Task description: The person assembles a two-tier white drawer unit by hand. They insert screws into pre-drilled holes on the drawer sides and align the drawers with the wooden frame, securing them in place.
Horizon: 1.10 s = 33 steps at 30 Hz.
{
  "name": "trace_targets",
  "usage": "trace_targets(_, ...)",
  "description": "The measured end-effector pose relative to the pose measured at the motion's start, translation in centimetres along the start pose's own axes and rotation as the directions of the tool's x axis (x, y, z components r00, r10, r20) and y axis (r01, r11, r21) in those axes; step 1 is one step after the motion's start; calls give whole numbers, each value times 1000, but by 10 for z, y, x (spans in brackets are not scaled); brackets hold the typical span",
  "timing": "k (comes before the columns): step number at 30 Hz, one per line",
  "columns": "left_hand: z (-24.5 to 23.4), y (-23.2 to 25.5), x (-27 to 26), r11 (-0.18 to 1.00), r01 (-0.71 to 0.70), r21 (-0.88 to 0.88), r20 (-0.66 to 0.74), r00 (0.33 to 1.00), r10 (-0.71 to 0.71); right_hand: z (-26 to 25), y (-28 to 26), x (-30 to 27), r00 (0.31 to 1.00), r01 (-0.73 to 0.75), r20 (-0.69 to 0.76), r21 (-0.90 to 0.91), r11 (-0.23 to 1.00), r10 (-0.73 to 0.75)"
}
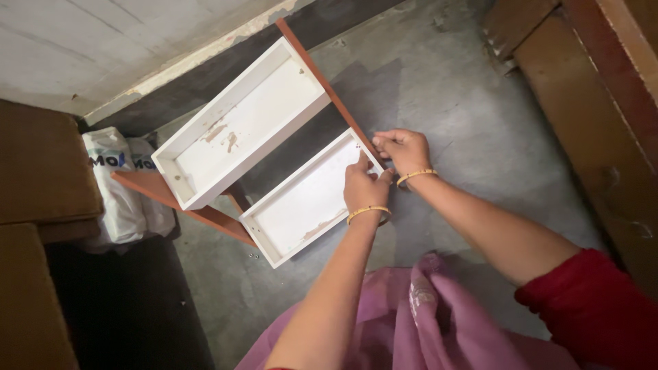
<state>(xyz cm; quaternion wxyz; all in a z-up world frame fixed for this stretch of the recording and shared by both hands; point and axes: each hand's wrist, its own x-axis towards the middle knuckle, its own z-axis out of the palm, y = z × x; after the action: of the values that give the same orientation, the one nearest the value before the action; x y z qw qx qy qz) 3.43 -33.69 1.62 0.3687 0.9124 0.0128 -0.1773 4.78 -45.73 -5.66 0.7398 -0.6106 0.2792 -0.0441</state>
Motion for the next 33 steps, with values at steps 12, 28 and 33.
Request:
trace_targets(12,-20,-13,-27,779,-354,517,79,926,369,-2,12,3,985,174,9,-79,982,-174)
trace_targets(28,-20,-31,-30,568,-534,627,157,800,579,-7,17,0,979,204,42,-93,975,-201)
trace_targets(33,-24,-34,-27,551,-571,608,151,765,626,-13,10,3,987,123,107,-11,992,-121)
